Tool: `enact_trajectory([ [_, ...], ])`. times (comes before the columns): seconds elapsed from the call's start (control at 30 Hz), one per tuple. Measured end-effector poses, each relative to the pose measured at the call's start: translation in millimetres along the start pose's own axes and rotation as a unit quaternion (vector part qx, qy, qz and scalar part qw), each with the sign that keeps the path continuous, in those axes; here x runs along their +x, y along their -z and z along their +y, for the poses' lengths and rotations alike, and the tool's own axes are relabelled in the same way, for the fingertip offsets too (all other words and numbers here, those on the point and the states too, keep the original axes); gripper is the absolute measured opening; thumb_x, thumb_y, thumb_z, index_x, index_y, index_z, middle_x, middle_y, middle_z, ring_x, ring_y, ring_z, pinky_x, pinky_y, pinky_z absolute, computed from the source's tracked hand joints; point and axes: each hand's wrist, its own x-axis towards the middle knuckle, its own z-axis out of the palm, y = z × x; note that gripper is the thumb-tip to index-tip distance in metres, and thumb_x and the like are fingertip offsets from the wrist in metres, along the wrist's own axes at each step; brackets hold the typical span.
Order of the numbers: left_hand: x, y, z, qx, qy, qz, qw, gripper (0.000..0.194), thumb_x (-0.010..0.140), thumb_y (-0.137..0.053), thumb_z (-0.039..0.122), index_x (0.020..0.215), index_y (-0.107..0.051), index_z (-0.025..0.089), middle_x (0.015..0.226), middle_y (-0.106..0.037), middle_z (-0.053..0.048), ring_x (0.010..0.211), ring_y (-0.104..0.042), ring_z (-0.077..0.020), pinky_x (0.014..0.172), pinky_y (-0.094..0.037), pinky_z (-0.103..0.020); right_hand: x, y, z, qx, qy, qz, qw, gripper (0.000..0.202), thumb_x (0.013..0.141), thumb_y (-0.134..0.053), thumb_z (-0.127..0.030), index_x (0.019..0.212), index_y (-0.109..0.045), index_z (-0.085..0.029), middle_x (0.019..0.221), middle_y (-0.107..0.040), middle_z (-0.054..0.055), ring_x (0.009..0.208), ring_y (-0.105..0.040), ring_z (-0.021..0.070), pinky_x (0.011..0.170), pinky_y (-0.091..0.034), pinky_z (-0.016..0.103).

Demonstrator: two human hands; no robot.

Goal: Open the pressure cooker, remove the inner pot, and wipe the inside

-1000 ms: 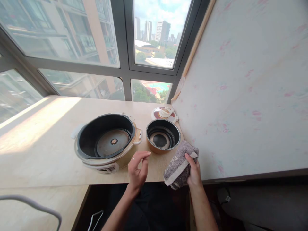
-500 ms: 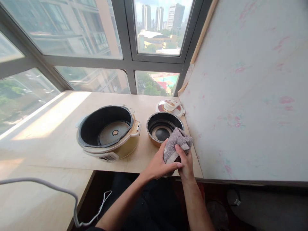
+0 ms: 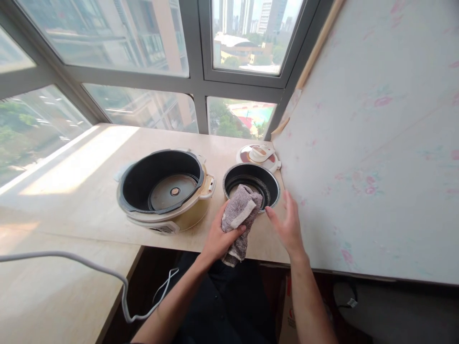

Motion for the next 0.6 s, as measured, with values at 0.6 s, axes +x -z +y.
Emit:
enact_trajectory([
  [0.6, -45.1, 77.6, -35.7, 0.121, -0.063, 0.102, 0.985, 0.076, 0.080, -0.079, 0.038, 0.146, -0.048, 0.016, 0.148, -0.056, -0.016, 0.136, -0.055, -0.0295, 0.116, -0.043, -0.044, 18.7, -31.2, 56.9, -0.002, -0.128, 0.045, 0.991, 0.037, 0.079, -0.068, -0.045, 0.105, -0.063, -0.020, 0.102, -0.069, 0.006, 0.098, -0.063, 0.0266, 0.094, -0.048, 0.042],
])
